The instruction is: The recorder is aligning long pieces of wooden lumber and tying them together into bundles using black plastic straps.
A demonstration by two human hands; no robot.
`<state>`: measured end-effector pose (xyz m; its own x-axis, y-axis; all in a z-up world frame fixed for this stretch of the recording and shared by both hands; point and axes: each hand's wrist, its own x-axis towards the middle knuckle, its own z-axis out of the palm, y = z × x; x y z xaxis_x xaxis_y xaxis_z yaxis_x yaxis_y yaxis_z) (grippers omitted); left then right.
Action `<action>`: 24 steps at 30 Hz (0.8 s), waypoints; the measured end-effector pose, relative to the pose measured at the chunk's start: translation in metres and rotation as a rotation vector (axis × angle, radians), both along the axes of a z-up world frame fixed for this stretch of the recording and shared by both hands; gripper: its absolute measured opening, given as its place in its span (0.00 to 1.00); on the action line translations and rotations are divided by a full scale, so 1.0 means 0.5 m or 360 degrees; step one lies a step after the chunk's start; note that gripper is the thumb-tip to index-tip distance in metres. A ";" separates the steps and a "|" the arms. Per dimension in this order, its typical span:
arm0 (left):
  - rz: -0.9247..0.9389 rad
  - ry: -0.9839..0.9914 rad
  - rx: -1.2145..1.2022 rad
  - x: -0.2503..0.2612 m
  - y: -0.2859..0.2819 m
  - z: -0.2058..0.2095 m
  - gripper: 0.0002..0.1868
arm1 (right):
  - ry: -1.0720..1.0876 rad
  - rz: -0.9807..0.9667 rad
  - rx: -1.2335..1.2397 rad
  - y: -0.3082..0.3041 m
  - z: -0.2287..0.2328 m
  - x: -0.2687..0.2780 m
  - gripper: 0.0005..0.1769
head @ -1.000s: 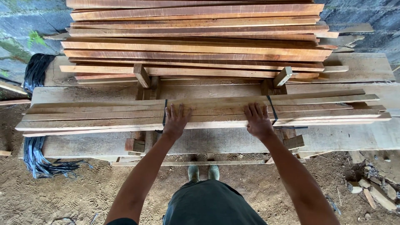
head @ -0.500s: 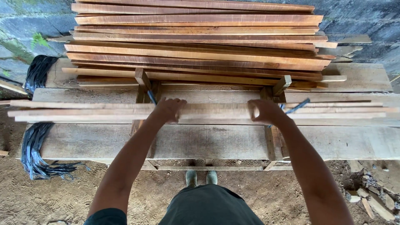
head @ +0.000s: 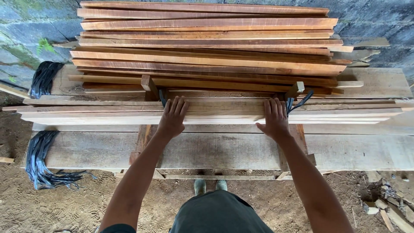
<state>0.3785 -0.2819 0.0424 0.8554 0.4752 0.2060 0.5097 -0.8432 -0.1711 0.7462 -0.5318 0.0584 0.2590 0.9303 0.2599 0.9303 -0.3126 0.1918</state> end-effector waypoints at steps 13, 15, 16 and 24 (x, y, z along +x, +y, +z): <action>0.0001 0.0182 -0.0111 0.214 -0.019 -0.043 0.60 | 0.0110 0.0241 -0.0117 0.201 -0.040 -0.134 0.68; -0.0046 0.0138 -0.0121 0.250 -0.025 -0.058 0.60 | 0.0184 0.0261 -0.0226 0.229 -0.029 -0.162 0.64; -0.0078 0.0071 -0.0082 0.257 -0.027 -0.065 0.59 | 0.0137 0.0288 -0.0198 0.234 -0.028 -0.164 0.63; -0.0179 0.0039 -0.0315 0.197 -0.013 -0.003 0.57 | 0.0384 0.0525 -0.0343 0.173 0.031 -0.092 0.57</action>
<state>0.4769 -0.2885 0.0410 0.9088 0.4058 0.0968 0.4084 -0.9128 -0.0077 0.7002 -0.4453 0.0740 -0.0306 0.9993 0.0204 0.9994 0.0309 -0.0147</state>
